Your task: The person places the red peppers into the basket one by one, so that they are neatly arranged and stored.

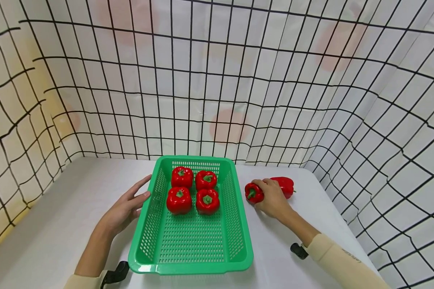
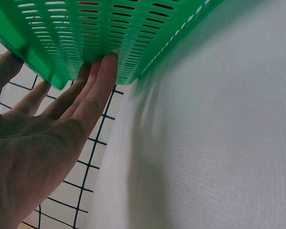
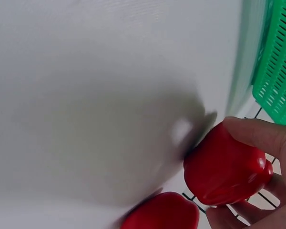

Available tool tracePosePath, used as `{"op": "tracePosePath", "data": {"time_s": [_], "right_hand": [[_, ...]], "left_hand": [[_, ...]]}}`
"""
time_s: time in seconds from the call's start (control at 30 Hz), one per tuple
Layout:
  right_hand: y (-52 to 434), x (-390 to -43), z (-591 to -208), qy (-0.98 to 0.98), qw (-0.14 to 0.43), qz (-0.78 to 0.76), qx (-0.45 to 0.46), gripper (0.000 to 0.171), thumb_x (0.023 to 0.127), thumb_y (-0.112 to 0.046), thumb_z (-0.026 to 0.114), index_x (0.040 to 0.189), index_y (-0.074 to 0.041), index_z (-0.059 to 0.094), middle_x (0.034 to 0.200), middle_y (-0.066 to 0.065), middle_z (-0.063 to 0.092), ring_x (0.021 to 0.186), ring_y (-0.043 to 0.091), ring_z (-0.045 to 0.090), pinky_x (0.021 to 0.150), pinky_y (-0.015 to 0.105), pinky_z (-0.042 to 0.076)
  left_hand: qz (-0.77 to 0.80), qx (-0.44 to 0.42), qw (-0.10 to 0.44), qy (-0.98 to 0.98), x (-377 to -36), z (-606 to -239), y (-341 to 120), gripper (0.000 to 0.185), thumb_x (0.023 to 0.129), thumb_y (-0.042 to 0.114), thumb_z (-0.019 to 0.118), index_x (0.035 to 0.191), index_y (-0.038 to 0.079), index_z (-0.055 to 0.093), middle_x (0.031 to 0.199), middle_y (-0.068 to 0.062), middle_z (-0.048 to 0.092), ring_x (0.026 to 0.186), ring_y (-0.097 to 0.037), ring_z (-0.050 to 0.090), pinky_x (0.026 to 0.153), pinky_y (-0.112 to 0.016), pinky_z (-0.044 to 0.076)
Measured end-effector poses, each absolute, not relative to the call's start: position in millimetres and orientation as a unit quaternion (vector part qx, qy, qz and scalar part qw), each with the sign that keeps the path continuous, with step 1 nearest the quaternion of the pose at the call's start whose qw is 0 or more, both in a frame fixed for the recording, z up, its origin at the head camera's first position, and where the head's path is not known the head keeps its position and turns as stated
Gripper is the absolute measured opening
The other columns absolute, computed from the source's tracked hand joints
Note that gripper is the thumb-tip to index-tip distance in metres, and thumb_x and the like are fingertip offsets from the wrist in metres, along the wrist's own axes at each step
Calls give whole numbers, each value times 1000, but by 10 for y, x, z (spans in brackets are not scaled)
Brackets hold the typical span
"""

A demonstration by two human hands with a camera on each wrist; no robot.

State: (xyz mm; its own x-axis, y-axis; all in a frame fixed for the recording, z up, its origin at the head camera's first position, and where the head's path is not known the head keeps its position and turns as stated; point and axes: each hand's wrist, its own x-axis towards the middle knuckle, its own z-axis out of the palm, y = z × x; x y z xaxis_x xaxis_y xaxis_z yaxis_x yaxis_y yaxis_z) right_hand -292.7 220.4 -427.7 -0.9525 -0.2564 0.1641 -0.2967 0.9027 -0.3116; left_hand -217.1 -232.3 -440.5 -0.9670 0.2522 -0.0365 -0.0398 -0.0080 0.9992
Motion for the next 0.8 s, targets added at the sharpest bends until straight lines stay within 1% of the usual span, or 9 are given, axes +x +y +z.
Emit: {"op": "tracePosePath", "data": {"time_s": [0.23,0.4,0.67,0.8], "right_hand": [[2194,-2886,-4147,-969,62,181,156,76,68,-9,91,136,-9,59,131,24,58,126,46,49,86,59,59],[2186,-2867,-4010,-965,76,185,170,69,71,-10,89,134,-8,61,127,24,60,123,46,52,86,58,59],[2191,-2860,-3764,-962,84,202,166,70,72,-16,89,134,-8,60,124,22,63,118,45,55,84,58,59],[2194,-2855,-3642,-960,93,207,167,68,73,-17,87,135,-6,60,123,22,65,116,43,57,85,57,59]], "left_hand": [[705,80,104,697,-2178,-4410,-2329,67,106,31,51,164,29,16,148,-27,46,109,-31,72,88,-45,61],[706,82,105,696,-2177,-4423,-2333,68,106,32,51,164,30,16,148,-26,46,110,-32,72,88,-46,61],[704,85,105,697,-2183,-4420,-2335,68,106,32,51,164,30,15,148,-26,46,110,-31,72,89,-44,61],[704,85,104,697,-2190,-4422,-2337,67,107,31,51,164,29,16,148,-25,47,111,-30,71,89,-43,61]]}}
